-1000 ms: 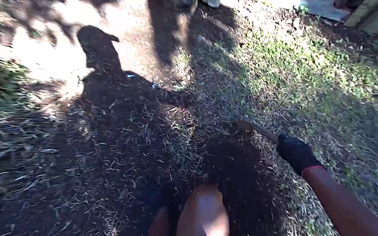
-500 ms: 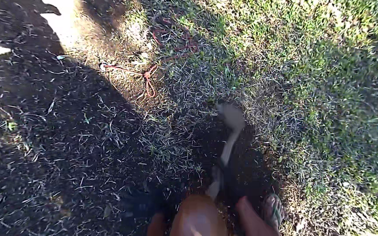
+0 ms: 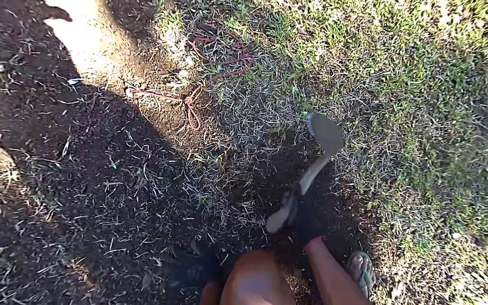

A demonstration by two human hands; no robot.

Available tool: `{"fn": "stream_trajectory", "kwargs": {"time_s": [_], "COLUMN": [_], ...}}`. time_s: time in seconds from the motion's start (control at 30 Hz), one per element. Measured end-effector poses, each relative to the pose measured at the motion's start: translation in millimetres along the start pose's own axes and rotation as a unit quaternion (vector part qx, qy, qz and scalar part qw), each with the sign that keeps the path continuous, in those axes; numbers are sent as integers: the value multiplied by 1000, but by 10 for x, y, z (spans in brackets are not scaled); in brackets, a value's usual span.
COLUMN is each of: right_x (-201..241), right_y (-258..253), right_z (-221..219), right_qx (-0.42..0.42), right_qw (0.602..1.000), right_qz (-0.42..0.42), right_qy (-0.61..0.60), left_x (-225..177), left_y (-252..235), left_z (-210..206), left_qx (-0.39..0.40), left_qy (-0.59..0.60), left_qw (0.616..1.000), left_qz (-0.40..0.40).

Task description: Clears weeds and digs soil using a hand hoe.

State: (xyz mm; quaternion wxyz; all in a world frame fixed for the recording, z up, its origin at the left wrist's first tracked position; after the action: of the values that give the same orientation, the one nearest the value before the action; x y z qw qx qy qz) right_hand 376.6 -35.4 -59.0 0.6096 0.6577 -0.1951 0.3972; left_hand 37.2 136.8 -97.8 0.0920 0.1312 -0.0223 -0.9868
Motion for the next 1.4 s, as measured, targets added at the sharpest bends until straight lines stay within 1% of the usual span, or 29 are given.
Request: {"fn": "stream_trajectory", "kwargs": {"time_s": [0.03,0.07,0.1,0.13,0.2,0.27,0.3,0.37,0.43,0.47,0.5,0.53,0.57,0.6,0.63,0.67,0.73,0.8,0.87,0.93,1.0,1.03,1.1,1.17,1.2,1.23,1.3,1.33,1.4], "right_x": [-169,-321,-421,-493,-445,-166,1,312,391,296,145,-44,-244,-418,-537,-602,-482,-182,127,310,264,140,-142,-306,-317,-284,-120,-4,204], "right_y": [23,110,217,328,521,515,413,85,-227,-293,-247,-106,102,320,544,727,946,925,602,193,-77,-110,3,282,392,455,435,382,220], "right_z": [-61,-81,-65,-11,145,211,200,80,-133,-231,-305,-334,-314,-246,-146,-30,86,62,-68,-283,-512,-581,-586,-309,-121,34,165,131,-115], "right_qx": [43,87,116,129,112,74,51,9,-1,22,67,122,171,200,220,227,210,175,143,122,140,169,264,320,329,331,314,299,274], "right_qw": [995,979,962,955,965,984,992,999,998,999,996,978,948,920,900,890,902,933,960,973,970,960,905,838,819,815,835,853,885], "right_qz": [-6,-15,-22,-34,-45,-19,5,34,26,22,25,24,11,-17,-41,-52,-52,-29,20,40,34,25,15,-5,-11,-12,15,40,94], "right_qy": [93,185,246,265,233,160,113,6,-56,-28,56,169,269,338,374,393,373,313,240,190,195,223,335,443,471,476,451,426,366], "left_x": [12,4,-21,-21,88,-26,-53,-55,-37,-29,-32,-32,-26,-16,-7,-17,-117,-133,-109,-101,-148,-146,-111,-87,-85,-71,-81,-92,-127], "left_y": [8,10,18,70,187,86,31,-2,0,5,9,7,4,5,24,47,74,63,45,46,45,43,35,46,46,28,13,24,48], "left_z": [-2,2,6,1,-109,18,51,55,49,46,48,43,34,24,31,44,129,152,106,100,150,149,84,66,60,41,72,89,123], "left_qx": [-1,7,22,17,-59,28,46,33,11,11,14,16,13,8,2,2,26,37,30,21,22,26,24,18,12,1,-18,-20,-13], "left_qy": [-11,-25,-38,-39,-24,-41,-41,-30,-19,-18,-17,-19,-22,-23,-19,-18,-7,-3,6,5,-16,-23,-16,-14,-11,-9,13,24,42], "left_qw": [1000,1000,999,999,996,999,998,999,1000,1000,1000,1000,1000,1000,1000,1000,1000,999,999,1000,1000,999,1000,1000,1000,1000,1000,999,999], "left_qz": [-4,-7,-13,-28,-68,-12,3,8,5,6,7,5,0,-7,-15,-15,0,8,12,10,-3,-6,-2,-7,-11,-13,-17,-23,-26]}}
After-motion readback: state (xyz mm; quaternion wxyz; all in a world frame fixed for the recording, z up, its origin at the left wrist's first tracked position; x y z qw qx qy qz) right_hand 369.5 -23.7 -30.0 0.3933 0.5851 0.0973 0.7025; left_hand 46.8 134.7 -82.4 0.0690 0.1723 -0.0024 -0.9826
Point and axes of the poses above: each hand's wrist, its own y-axis away from the middle knuckle, its own z-axis out of the back of the hand, x = y × z, the point moved 7 cm from there along -y, towards the middle knuckle, and after that the axes turned 9 degrees about y, right-handed, at the moved point
